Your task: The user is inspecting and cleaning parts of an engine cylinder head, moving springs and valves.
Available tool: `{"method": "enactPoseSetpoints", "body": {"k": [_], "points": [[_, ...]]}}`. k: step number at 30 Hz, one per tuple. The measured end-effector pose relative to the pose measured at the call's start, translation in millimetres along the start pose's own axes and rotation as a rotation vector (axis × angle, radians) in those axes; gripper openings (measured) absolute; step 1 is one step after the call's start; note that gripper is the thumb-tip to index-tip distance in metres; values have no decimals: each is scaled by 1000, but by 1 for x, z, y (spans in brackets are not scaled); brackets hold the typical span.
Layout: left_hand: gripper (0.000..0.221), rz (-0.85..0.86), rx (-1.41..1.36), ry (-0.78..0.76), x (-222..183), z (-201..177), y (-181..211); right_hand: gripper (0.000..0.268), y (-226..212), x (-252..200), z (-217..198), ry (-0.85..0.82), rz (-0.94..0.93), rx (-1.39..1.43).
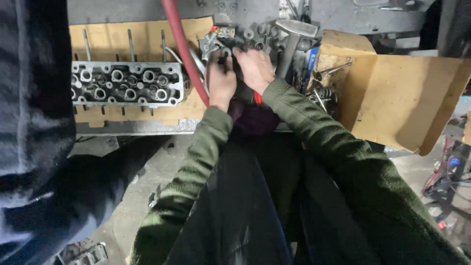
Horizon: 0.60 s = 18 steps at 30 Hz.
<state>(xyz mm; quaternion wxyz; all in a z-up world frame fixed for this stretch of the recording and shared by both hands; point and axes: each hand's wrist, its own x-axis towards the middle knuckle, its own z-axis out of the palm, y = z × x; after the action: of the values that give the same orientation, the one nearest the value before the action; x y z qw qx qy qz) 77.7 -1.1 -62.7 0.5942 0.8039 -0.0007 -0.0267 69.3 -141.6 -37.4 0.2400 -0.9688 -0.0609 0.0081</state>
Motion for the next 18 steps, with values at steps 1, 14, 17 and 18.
{"method": "enactPoseSetpoints", "body": {"k": [1,14,17,18], "points": [[24,-13,0,13,1,0,9,24,2,-1,2,-15,-11,2],[23,79,737,-149,-5,5,32,45,32,-22,-42,-37,109,402],[19,156,828,-161,-7,10,27,41,53,-26,-47,-115,206,480],[16,159,867,-181,-9,12,24,37,58,-28,-49,-88,234,525]]}}
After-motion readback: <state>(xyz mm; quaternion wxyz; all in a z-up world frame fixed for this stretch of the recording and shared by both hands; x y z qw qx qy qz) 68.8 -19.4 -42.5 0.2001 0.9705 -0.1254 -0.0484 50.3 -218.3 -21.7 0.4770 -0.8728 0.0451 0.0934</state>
